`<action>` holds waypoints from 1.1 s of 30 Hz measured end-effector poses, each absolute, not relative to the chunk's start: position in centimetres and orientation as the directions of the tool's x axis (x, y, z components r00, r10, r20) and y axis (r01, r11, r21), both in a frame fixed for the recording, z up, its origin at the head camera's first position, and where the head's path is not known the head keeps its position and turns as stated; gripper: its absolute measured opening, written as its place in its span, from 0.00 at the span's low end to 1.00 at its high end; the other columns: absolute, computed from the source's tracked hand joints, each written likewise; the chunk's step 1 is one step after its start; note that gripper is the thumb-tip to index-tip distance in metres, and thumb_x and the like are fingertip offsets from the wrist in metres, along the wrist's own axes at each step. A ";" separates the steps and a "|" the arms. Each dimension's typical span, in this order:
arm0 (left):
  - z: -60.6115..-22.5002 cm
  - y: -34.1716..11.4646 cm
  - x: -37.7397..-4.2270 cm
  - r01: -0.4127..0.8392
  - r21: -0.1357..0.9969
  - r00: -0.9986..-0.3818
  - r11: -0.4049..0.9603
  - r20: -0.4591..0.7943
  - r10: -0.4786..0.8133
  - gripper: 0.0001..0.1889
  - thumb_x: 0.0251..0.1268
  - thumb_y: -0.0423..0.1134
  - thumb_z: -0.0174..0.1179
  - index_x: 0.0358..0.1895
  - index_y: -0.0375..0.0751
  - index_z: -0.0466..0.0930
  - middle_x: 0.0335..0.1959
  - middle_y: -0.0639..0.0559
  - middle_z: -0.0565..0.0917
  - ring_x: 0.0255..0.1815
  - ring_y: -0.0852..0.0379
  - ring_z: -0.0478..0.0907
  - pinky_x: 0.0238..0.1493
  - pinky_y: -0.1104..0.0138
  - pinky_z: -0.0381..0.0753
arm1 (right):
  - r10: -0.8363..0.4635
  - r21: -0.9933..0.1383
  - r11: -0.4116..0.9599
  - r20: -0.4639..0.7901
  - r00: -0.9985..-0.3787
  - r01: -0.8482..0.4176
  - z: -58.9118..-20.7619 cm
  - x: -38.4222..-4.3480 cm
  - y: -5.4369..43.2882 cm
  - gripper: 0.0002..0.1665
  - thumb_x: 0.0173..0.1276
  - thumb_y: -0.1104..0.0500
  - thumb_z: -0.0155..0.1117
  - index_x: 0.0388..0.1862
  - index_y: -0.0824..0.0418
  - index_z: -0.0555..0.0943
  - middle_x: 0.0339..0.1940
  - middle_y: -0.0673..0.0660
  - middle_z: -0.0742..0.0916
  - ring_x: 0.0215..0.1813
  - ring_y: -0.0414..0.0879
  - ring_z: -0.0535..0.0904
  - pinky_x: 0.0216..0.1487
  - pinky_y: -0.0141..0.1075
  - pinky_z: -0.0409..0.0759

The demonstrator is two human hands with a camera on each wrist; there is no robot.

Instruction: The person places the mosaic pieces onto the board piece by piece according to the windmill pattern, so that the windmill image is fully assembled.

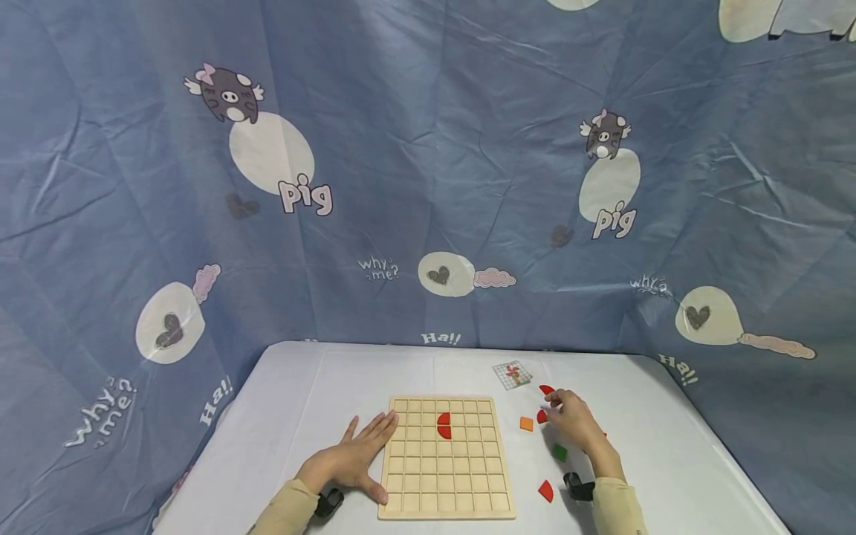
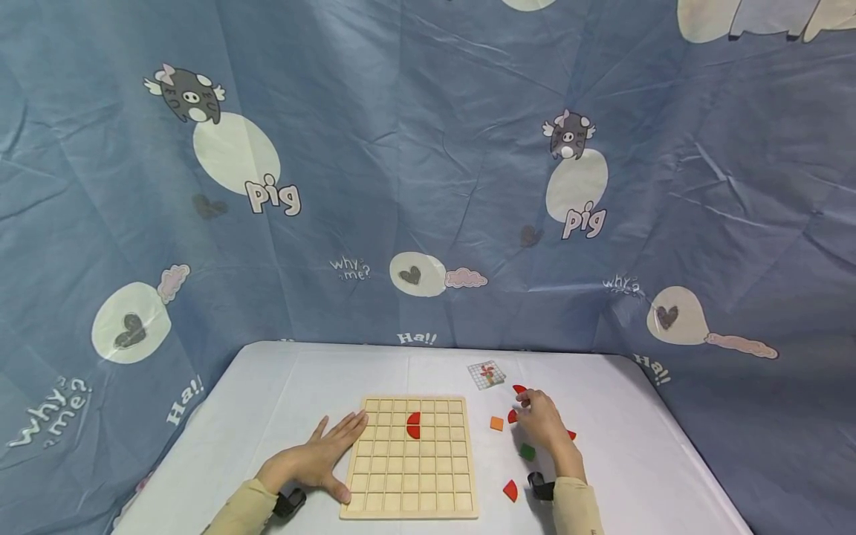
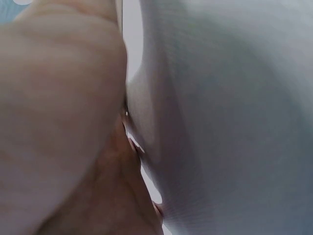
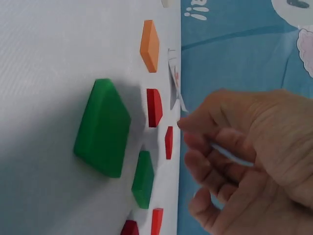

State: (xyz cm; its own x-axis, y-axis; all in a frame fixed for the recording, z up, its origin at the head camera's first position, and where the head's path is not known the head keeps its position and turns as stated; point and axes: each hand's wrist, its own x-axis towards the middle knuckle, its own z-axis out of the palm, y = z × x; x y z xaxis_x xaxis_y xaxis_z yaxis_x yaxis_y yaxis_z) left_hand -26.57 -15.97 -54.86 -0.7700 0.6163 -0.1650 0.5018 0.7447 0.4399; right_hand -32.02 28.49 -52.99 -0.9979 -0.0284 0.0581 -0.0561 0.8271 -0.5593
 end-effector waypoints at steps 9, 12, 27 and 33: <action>-55.0 -16.0 -26.7 0.502 0.436 -0.770 0.747 -0.168 0.616 0.71 0.35 0.69 0.69 0.78 0.39 0.36 0.80 0.42 0.38 0.80 0.40 0.36 0.72 0.34 0.30 | -0.069 -0.550 0.833 0.014 -0.998 -0.065 -54.0 -32.5 28.5 0.18 0.53 0.70 0.67 0.46 0.63 0.83 0.47 0.57 0.82 0.46 0.50 0.78 0.48 0.50 0.79; -54.9 -16.0 -26.6 0.502 0.441 -0.768 0.744 -0.169 0.618 0.70 0.36 0.68 0.70 0.78 0.38 0.36 0.80 0.41 0.38 0.80 0.40 0.36 0.71 0.33 0.29 | -0.063 -0.536 0.842 0.010 -0.998 -0.058 -54.3 -32.6 28.4 0.16 0.54 0.71 0.67 0.43 0.62 0.84 0.46 0.56 0.83 0.46 0.50 0.78 0.51 0.51 0.79; -54.9 -15.9 -26.7 0.497 0.436 -0.772 0.750 -0.173 0.612 0.71 0.34 0.69 0.69 0.78 0.38 0.35 0.80 0.42 0.38 0.80 0.40 0.36 0.72 0.34 0.29 | -0.058 -0.530 0.846 0.000 -0.998 -0.049 -54.5 -32.7 28.2 0.12 0.56 0.69 0.68 0.40 0.60 0.86 0.43 0.54 0.83 0.45 0.48 0.79 0.51 0.49 0.80; -54.9 -15.9 -26.7 0.494 0.438 -0.773 0.751 -0.175 0.610 0.72 0.34 0.69 0.69 0.78 0.39 0.35 0.80 0.42 0.39 0.80 0.41 0.36 0.72 0.34 0.29 | -0.048 -0.531 0.846 0.007 -0.999 -0.044 -54.4 -32.6 28.1 0.11 0.56 0.68 0.69 0.39 0.62 0.85 0.39 0.54 0.83 0.40 0.45 0.78 0.44 0.44 0.80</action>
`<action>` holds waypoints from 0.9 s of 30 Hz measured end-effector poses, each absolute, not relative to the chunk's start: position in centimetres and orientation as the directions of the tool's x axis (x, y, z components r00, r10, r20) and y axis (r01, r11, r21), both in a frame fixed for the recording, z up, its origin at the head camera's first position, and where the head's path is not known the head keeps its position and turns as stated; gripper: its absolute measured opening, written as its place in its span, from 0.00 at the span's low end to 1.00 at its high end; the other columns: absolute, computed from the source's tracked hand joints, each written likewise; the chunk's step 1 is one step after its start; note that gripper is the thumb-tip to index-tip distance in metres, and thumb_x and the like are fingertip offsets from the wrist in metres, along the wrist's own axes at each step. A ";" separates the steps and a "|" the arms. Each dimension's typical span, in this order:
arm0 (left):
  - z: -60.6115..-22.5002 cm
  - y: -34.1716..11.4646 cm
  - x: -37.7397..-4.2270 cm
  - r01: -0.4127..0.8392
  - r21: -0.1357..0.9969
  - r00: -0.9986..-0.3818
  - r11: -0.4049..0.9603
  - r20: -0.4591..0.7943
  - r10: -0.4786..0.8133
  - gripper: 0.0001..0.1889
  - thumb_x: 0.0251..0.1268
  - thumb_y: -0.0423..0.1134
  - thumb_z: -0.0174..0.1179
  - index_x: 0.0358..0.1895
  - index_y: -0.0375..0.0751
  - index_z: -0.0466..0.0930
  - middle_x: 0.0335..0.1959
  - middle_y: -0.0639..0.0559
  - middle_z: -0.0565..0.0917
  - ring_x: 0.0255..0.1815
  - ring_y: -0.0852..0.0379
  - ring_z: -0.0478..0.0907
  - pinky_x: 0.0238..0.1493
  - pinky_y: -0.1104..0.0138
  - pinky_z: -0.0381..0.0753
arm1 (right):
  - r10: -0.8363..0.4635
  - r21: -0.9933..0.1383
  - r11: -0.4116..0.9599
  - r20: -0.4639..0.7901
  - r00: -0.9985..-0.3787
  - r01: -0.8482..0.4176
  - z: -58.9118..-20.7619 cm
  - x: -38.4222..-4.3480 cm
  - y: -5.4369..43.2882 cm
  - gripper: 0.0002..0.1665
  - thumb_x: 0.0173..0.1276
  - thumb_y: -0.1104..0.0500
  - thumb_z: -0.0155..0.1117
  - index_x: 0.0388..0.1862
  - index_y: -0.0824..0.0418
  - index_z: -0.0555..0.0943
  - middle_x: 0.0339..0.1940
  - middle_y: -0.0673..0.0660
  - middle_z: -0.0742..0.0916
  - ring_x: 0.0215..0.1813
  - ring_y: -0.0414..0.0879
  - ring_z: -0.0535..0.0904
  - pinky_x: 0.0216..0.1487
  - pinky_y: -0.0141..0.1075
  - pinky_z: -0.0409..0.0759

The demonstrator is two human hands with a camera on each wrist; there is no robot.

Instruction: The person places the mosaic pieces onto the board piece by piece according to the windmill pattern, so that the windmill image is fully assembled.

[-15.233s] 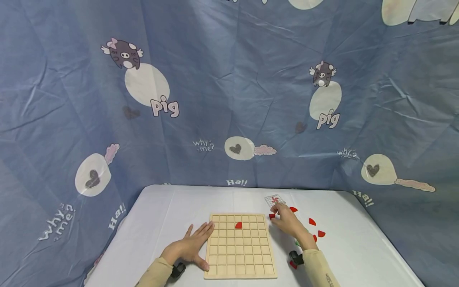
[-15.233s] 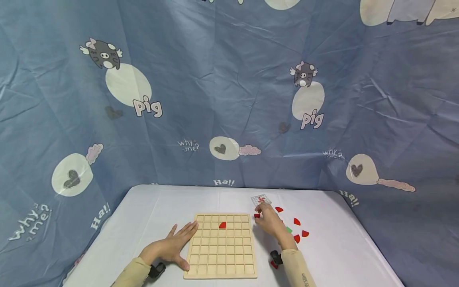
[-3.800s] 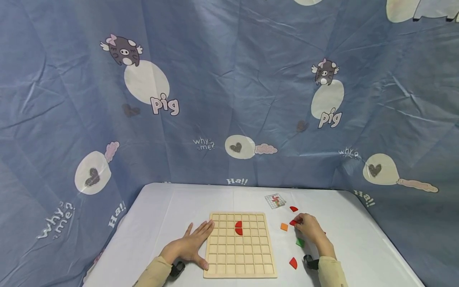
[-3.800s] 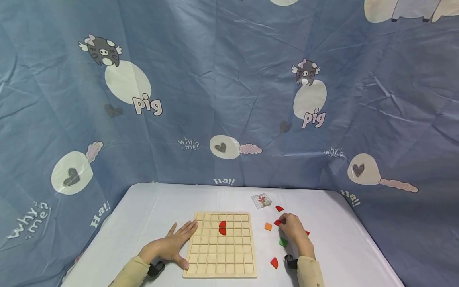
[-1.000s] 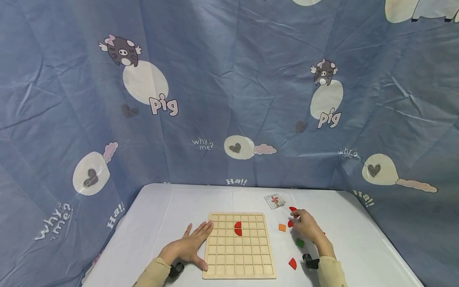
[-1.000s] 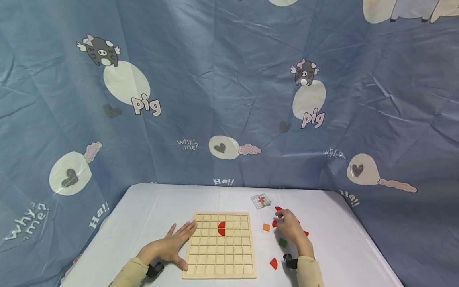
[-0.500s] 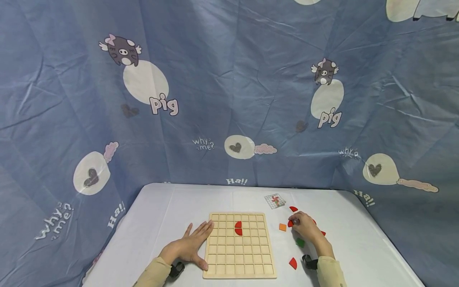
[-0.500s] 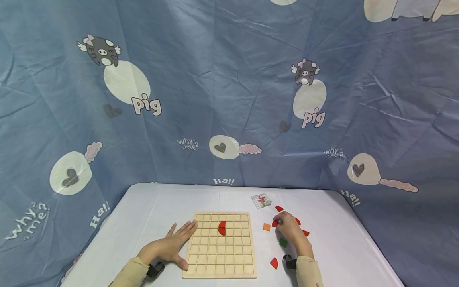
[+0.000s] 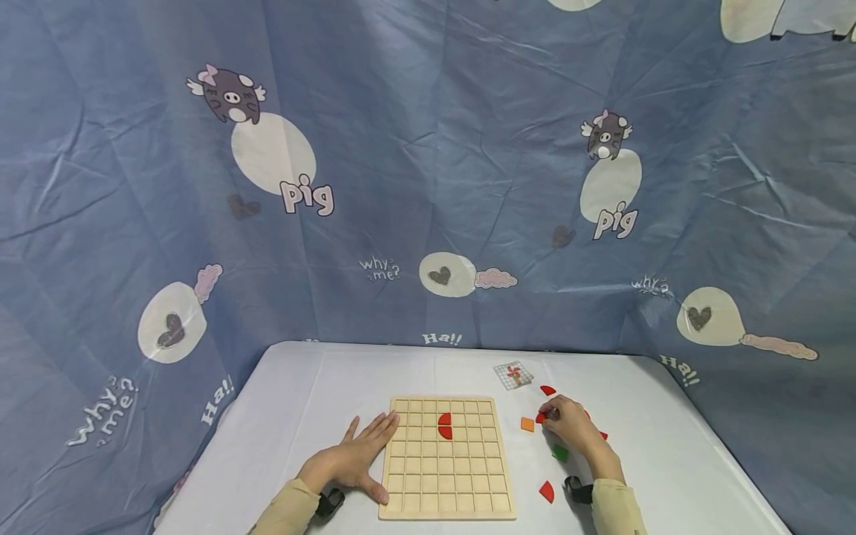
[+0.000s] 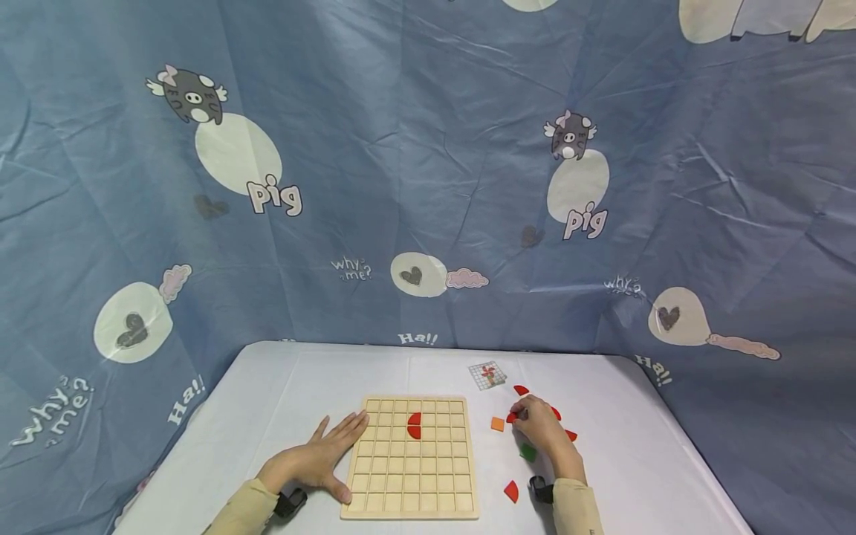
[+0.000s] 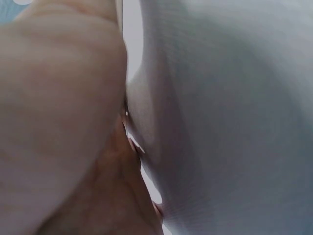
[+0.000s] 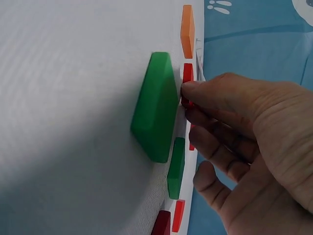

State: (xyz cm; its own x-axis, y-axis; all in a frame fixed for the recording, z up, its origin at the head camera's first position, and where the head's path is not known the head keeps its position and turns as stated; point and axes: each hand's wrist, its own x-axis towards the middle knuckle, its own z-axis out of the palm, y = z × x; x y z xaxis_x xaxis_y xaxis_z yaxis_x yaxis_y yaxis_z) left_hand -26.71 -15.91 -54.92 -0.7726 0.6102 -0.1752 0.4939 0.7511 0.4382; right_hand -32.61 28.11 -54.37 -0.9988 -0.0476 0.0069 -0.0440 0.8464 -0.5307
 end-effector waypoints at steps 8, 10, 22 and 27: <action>-54.8 -15.8 -26.7 0.492 0.430 -0.779 0.757 -0.172 0.603 0.72 0.33 0.70 0.70 0.78 0.39 0.36 0.80 0.42 0.39 0.80 0.41 0.36 0.72 0.34 0.30 | -0.036 -0.525 0.851 0.000 -0.999 -0.031 -54.4 -32.6 28.3 0.10 0.56 0.67 0.70 0.38 0.62 0.84 0.37 0.54 0.82 0.36 0.45 0.75 0.38 0.40 0.78; -54.8 -15.8 -26.7 0.490 0.429 -0.780 0.759 -0.173 0.602 0.72 0.33 0.70 0.70 0.78 0.39 0.36 0.80 0.42 0.39 0.80 0.41 0.36 0.72 0.34 0.30 | -0.033 -0.519 0.854 0.003 -0.999 -0.030 -54.5 -32.6 28.4 0.10 0.57 0.66 0.70 0.39 0.62 0.84 0.37 0.54 0.82 0.36 0.45 0.75 0.38 0.39 0.79; -54.9 -15.9 -26.7 0.500 0.429 -0.777 0.752 -0.161 0.609 0.71 0.33 0.69 0.70 0.78 0.38 0.36 0.80 0.42 0.40 0.80 0.41 0.37 0.72 0.34 0.30 | -0.077 -0.527 0.840 0.115 -0.990 -0.127 -53.1 -32.6 28.0 0.11 0.55 0.61 0.72 0.39 0.62 0.84 0.36 0.53 0.83 0.40 0.47 0.76 0.37 0.38 0.76; -55.0 -15.9 -26.7 0.502 0.436 -0.773 0.747 -0.161 0.614 0.71 0.34 0.69 0.70 0.78 0.38 0.36 0.80 0.42 0.39 0.80 0.40 0.37 0.72 0.34 0.30 | -0.105 -0.549 0.818 0.154 -0.983 -0.173 -52.6 -32.1 27.2 0.11 0.55 0.63 0.72 0.38 0.61 0.84 0.37 0.52 0.83 0.40 0.47 0.76 0.37 0.37 0.74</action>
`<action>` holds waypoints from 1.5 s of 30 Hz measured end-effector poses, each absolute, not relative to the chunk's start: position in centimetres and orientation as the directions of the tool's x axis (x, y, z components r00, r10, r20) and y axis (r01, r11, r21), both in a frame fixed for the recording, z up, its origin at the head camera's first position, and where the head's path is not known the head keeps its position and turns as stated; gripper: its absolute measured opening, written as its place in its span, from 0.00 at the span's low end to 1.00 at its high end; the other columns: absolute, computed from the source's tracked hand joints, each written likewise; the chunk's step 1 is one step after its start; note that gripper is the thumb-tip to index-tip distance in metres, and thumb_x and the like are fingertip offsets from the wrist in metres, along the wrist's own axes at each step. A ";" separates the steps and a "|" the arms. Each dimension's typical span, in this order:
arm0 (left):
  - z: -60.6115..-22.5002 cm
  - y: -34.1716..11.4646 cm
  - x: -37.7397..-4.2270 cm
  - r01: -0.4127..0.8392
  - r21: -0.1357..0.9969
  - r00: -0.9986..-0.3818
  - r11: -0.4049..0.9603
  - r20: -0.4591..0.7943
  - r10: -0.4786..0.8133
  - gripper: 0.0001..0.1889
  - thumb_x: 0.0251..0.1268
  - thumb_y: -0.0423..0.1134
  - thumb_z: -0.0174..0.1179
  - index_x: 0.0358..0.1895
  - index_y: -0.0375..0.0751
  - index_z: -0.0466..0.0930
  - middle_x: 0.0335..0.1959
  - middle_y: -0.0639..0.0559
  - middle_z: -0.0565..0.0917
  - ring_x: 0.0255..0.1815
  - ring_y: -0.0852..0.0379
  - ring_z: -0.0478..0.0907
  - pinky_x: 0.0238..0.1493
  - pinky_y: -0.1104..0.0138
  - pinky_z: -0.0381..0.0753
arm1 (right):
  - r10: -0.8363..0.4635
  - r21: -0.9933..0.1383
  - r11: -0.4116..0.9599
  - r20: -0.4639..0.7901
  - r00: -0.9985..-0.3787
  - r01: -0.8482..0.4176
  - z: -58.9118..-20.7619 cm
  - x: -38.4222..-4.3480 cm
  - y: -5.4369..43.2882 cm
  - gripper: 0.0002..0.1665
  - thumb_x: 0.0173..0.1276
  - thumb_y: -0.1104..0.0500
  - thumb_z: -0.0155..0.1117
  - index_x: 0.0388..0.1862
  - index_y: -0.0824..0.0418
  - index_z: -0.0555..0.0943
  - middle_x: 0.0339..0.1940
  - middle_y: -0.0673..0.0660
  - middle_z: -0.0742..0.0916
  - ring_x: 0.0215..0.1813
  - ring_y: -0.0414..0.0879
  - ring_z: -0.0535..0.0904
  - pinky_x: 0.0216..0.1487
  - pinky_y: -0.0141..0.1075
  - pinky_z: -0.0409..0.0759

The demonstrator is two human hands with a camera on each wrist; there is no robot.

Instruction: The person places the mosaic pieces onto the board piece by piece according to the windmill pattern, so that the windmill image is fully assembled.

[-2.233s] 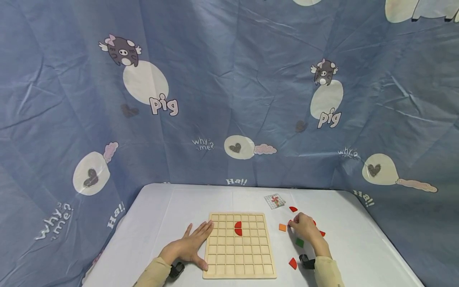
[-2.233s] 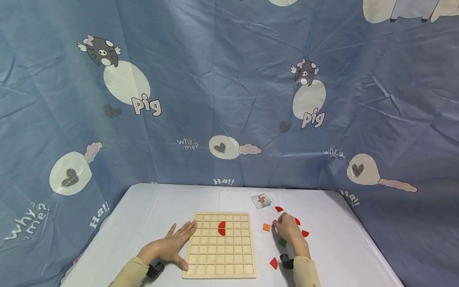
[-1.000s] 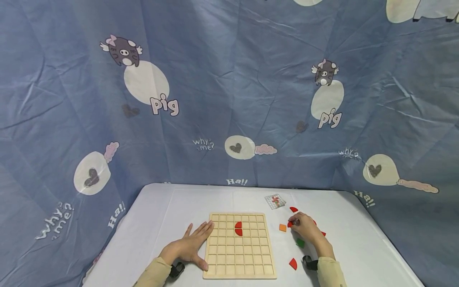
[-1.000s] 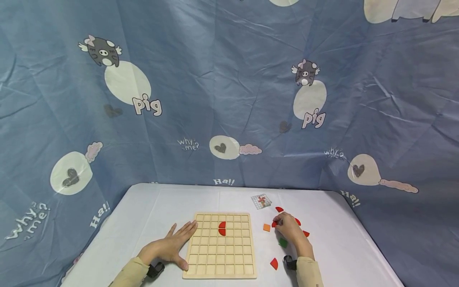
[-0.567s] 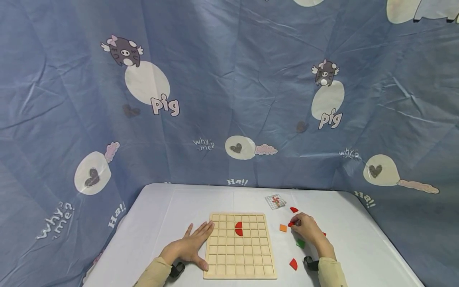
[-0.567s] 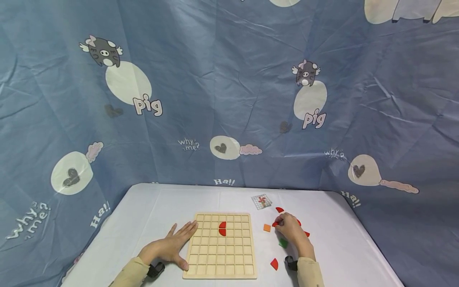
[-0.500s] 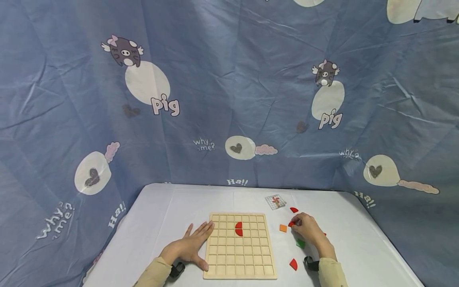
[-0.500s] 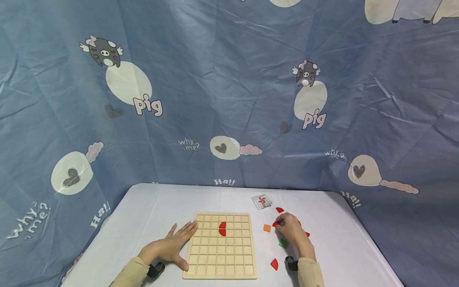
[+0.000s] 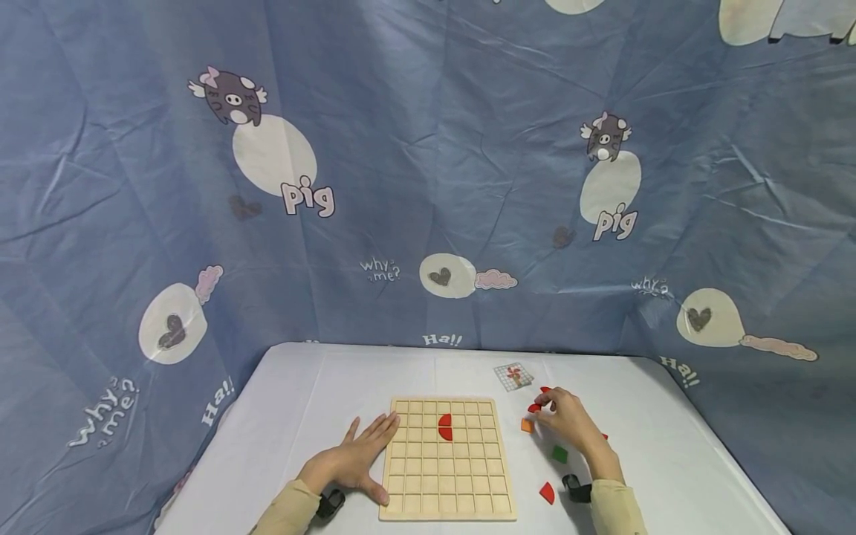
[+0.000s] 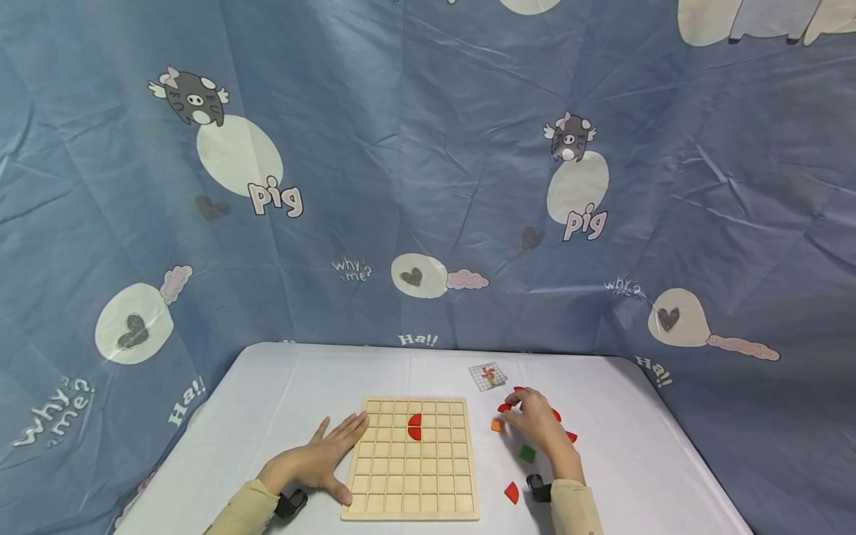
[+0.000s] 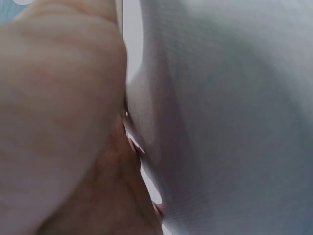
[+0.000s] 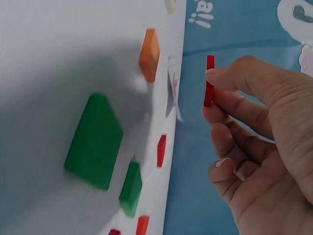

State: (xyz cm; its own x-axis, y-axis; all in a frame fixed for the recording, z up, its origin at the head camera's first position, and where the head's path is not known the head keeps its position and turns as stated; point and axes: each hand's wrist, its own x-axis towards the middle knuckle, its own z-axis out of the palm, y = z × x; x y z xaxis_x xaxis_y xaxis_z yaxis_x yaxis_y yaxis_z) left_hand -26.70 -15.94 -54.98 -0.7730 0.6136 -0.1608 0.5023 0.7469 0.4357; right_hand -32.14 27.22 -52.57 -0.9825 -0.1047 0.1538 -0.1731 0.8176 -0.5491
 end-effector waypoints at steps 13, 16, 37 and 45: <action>-55.1 -16.0 -26.7 0.497 0.431 -0.778 0.753 -0.163 0.607 0.71 0.33 0.69 0.70 0.78 0.39 0.36 0.80 0.42 0.39 0.80 0.41 0.37 0.72 0.34 0.30 | -0.238 -0.529 0.790 0.202 -0.950 -0.311 -52.6 -32.0 23.2 0.08 0.55 0.64 0.72 0.33 0.55 0.85 0.35 0.48 0.83 0.37 0.41 0.74 0.33 0.32 0.73; -55.2 -16.0 -26.7 0.500 0.432 -0.777 0.751 -0.160 0.609 0.71 0.33 0.69 0.70 0.78 0.39 0.36 0.80 0.42 0.39 0.80 0.41 0.36 0.72 0.34 0.30 | -0.283 -0.518 0.779 0.209 -0.936 -0.352 -52.8 -31.9 22.2 0.08 0.55 0.63 0.73 0.33 0.54 0.84 0.34 0.46 0.83 0.37 0.42 0.75 0.35 0.32 0.74; -55.2 -15.9 -26.8 0.489 0.422 -0.782 0.763 -0.176 0.598 0.72 0.32 0.70 0.69 0.78 0.39 0.36 0.80 0.43 0.40 0.80 0.42 0.37 0.73 0.35 0.30 | -0.524 -0.480 0.700 0.158 -0.837 -0.529 -53.9 -31.4 16.7 0.07 0.60 0.60 0.71 0.37 0.57 0.84 0.35 0.48 0.81 0.35 0.37 0.72 0.34 0.30 0.74; -55.2 -15.9 -26.9 0.498 0.408 -0.781 0.765 -0.172 0.600 0.72 0.32 0.71 0.68 0.78 0.39 0.36 0.80 0.42 0.40 0.80 0.42 0.37 0.72 0.35 0.30 | -0.553 -0.455 0.690 0.169 -0.816 -0.563 -53.9 -31.5 15.8 0.07 0.59 0.61 0.72 0.37 0.57 0.84 0.34 0.47 0.81 0.36 0.37 0.72 0.36 0.31 0.75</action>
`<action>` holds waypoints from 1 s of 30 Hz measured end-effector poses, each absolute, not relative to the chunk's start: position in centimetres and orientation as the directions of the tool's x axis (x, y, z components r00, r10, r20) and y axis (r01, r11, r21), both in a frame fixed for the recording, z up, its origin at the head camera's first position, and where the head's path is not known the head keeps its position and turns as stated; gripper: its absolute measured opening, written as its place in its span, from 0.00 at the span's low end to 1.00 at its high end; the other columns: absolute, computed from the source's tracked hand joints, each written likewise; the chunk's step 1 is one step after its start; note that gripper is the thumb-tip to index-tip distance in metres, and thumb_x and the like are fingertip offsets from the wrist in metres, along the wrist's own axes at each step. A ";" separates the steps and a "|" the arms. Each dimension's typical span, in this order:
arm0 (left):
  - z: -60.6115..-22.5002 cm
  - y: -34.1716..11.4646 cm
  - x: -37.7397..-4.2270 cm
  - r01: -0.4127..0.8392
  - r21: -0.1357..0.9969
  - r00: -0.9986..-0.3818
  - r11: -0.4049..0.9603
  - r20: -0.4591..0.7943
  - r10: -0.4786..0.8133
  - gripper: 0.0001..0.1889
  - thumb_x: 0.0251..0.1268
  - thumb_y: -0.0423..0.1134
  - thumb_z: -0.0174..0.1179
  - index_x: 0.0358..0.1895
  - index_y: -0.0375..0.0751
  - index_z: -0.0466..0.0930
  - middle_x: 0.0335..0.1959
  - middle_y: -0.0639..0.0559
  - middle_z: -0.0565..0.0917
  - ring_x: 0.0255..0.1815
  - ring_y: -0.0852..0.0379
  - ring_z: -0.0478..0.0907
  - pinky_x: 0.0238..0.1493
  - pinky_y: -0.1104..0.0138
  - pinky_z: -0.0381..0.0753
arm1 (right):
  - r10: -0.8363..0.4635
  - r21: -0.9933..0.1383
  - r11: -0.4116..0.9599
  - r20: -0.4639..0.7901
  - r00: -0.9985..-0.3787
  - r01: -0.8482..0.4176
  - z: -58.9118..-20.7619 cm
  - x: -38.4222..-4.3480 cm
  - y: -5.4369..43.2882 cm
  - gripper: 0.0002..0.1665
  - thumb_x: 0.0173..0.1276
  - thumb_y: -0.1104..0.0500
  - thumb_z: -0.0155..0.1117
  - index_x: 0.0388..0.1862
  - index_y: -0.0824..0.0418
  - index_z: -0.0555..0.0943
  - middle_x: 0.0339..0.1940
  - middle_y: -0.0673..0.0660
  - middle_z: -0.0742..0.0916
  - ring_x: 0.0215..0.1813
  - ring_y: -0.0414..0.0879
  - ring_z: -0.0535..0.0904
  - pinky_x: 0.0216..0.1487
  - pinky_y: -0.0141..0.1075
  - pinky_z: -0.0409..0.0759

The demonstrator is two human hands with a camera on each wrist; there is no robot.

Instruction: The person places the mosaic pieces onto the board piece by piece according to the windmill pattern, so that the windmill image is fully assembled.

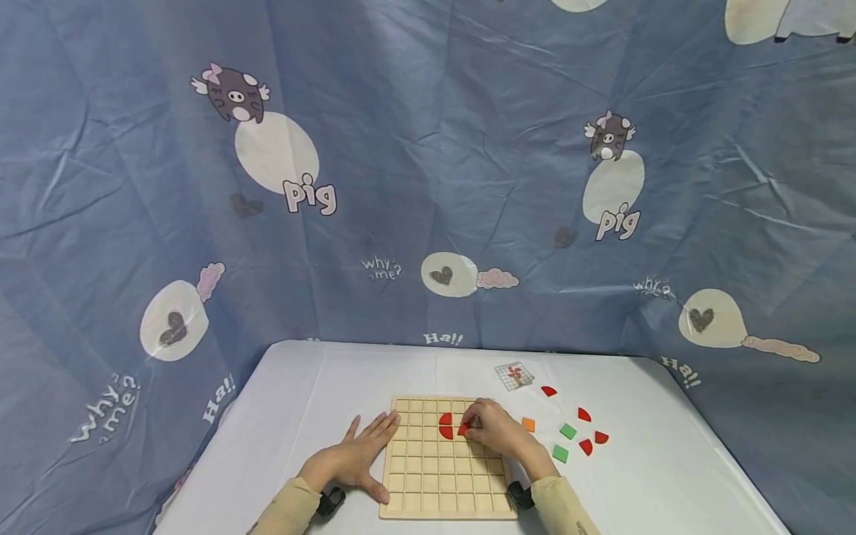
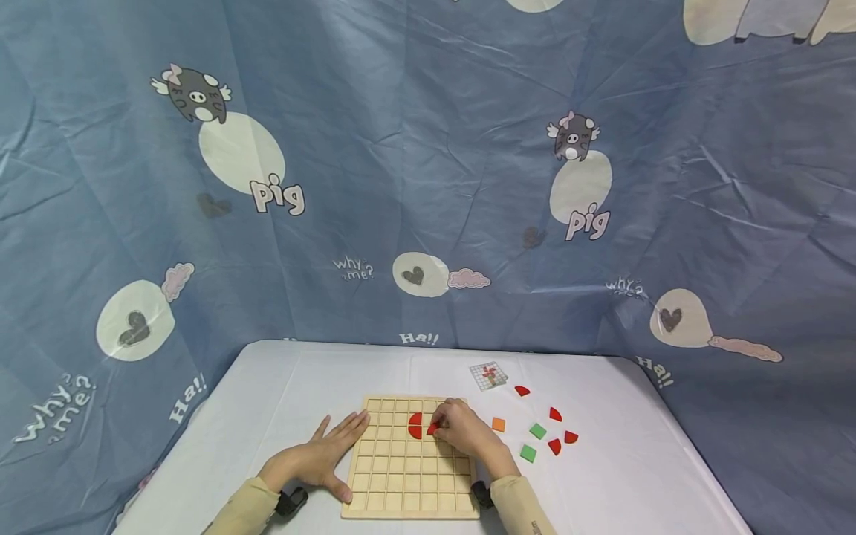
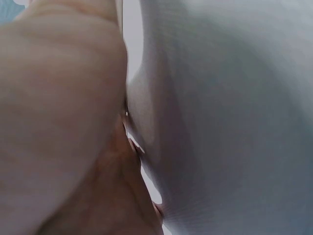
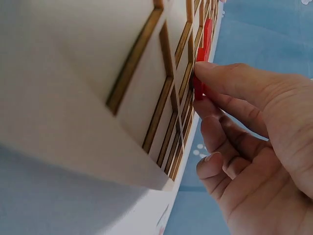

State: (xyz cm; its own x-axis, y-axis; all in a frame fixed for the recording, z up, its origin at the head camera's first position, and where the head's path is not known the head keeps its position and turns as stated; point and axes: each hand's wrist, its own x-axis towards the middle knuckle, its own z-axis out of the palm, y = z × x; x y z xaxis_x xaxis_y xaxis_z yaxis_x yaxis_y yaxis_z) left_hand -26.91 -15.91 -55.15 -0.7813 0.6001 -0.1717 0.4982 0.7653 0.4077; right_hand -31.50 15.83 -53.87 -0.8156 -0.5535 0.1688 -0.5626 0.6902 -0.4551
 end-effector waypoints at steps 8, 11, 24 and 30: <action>-55.0 -15.9 -26.9 0.499 0.414 -0.780 0.762 -0.170 0.603 0.72 0.32 0.70 0.69 0.78 0.39 0.36 0.80 0.42 0.40 0.80 0.41 0.37 0.72 0.34 0.30 | -0.573 -0.484 0.664 0.160 -0.804 -0.570 -54.0 -31.5 15.5 0.09 0.58 0.61 0.73 0.38 0.57 0.84 0.34 0.47 0.81 0.35 0.35 0.72 0.35 0.28 0.75; -55.0 -16.0 -26.9 0.499 0.416 -0.779 0.760 -0.169 0.604 0.72 0.33 0.70 0.70 0.78 0.39 0.36 0.80 0.42 0.40 0.80 0.41 0.37 0.72 0.34 0.30 | -0.563 -0.497 0.670 0.145 -0.814 -0.552 -54.0 -31.6 15.5 0.08 0.59 0.60 0.73 0.38 0.55 0.84 0.35 0.46 0.81 0.35 0.34 0.72 0.35 0.28 0.75; -55.2 -15.9 -26.8 0.499 0.411 -0.780 0.763 -0.170 0.602 0.72 0.33 0.70 0.70 0.78 0.38 0.36 0.80 0.42 0.40 0.80 0.41 0.37 0.72 0.35 0.30 | -0.561 -0.510 0.667 0.137 -0.817 -0.543 -54.2 -31.3 15.8 0.08 0.60 0.60 0.71 0.39 0.54 0.85 0.36 0.45 0.82 0.36 0.35 0.74 0.36 0.30 0.75; -54.9 -15.9 -26.6 0.506 0.416 -0.775 0.755 -0.166 0.610 0.71 0.35 0.68 0.71 0.78 0.37 0.37 0.80 0.41 0.40 0.80 0.40 0.37 0.72 0.34 0.30 | -0.544 -0.529 0.674 0.116 -0.831 -0.516 -54.1 -31.0 15.9 0.08 0.61 0.59 0.71 0.39 0.54 0.86 0.38 0.45 0.83 0.36 0.36 0.75 0.36 0.30 0.76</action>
